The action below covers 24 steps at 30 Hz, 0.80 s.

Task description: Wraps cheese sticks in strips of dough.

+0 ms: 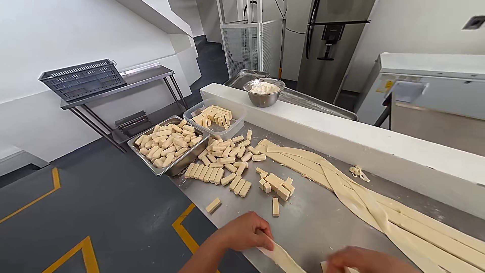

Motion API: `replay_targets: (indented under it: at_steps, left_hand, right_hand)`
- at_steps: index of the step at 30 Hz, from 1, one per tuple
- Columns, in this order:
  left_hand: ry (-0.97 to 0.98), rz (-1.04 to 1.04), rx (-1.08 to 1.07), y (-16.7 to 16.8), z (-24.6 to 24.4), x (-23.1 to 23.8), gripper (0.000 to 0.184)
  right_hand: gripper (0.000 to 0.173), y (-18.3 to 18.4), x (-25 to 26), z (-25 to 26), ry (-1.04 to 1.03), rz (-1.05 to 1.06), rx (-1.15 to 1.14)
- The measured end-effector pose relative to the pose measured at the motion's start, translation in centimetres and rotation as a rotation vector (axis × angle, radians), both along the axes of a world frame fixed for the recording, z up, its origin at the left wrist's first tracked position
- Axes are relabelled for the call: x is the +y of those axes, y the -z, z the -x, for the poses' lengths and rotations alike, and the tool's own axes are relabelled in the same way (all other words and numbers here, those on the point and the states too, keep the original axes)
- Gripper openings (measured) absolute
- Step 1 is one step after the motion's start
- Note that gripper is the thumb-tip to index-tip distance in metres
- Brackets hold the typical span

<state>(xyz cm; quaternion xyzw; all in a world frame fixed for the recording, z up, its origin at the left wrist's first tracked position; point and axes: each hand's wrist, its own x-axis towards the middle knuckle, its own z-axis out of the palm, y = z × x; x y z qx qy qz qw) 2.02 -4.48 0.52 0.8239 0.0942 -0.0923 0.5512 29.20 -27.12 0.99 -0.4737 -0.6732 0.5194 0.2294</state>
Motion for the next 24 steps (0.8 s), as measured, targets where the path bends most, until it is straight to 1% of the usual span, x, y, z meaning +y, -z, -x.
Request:
replay_targets:
  at_steps: [1,2,3,4,5,6,7,8,9,10,11,12,13,14,15,17,18,19,21,23,24]
  left_hand:
    - [0.022,0.024,-0.014,-0.1,-1.1,-1.2,0.027]
    - [0.029,0.066,-0.015,-0.4,-2.3,-2.2,0.026]
    - [0.0,0.111,-0.007,-0.6,-3.2,-2.9,0.026]
    - [-0.086,0.13,-0.002,-0.5,-4.0,-3.1,0.027]
    - [-0.235,0.095,-0.01,-0.2,-4.6,-2.9,0.029]
    - [-0.412,-0.005,0.0,0.4,-5.3,-2.4,0.033]
    - [-0.569,-0.135,0.058,1.1,-6.1,-1.8,0.039]
    - [-0.664,-0.256,0.122,1.8,-6.9,-1.7,0.048]
    - [-0.687,-0.37,0.18,2.6,-7.7,-1.9,0.058]
    - [-0.665,-0.468,0.225,3.6,-8.4,-2.4,0.065]
    - [-0.626,-0.545,0.245,4.7,-8.9,-2.8,0.063]
    - [-0.59,-0.589,0.25,5.5,-9.2,-3.3,0.055]
    - [-0.583,-0.581,0.229,5.9,-9.1,-3.6,0.046]
    - [-0.6,-0.508,0.194,5.9,-8.6,-3.7,0.042]
    - [-0.638,-0.356,0.147,5.4,-7.8,-3.8,0.041]
    - [-0.681,0.072,0.0,4.7,-5.6,-3.8,0.03]
    - [-0.644,0.255,-0.05,4.0,-4.6,-4.0,0.026]
    - [-0.583,0.35,-0.073,3.5,-3.6,-4.3,0.025]
    - [-0.473,0.401,-0.081,2.9,-2.2,-4.5,0.027]
    - [-0.506,0.389,-0.041,2.8,-1.4,-4.8,0.027]
    - [-0.556,0.333,-0.01,2.7,-0.9,-4.8,0.026]
  right_hand:
    - [0.046,0.6,0.9,1.7,0.07,0.041,0.004]
    - [0.059,1.4,2.0,3.7,0.177,0.079,0.07]
    - [0.055,2.2,3.0,5.4,0.298,0.108,0.189]
    - [0.034,2.8,3.7,6.6,0.407,0.14,0.338]
    - [0.017,3.3,4.1,7.1,0.489,0.151,0.435]
    - [0.011,3.7,4.3,7.1,0.536,0.141,0.466]
    - [0.013,4.0,4.2,6.6,0.556,0.13,0.456]
    - [0.015,4.3,4.1,6.1,0.565,0.136,0.431]
    - [0.016,4.6,4.0,5.7,0.576,0.157,0.41]
    - [0.015,4.7,4.1,5.6,0.599,0.186,0.399]
    - [0.014,4.6,4.2,5.6,0.63,0.219,0.4]
    - [0.013,4.4,4.4,5.8,0.663,0.244,0.404]
    - [0.012,4.3,4.4,5.9,0.69,0.262,0.405]
    - [0.012,4.3,4.4,5.9,0.71,0.269,0.397]
    - [0.012,4.4,4.4,5.9,0.724,0.27,0.376]
    - [0.013,4.6,4.4,5.7,0.711,0.266,0.273]
    - [0.014,4.6,4.5,5.7,0.686,0.259,0.226]
    - [0.015,4.7,4.7,5.9,0.651,0.255,0.187]
    - [0.017,4.3,5.2,6.5,0.569,0.256,0.124]
    - [0.018,4.1,6.1,7.5,0.515,0.257,0.106]
    - [0.018,4.2,6.5,8.1,0.503,0.268,0.112]
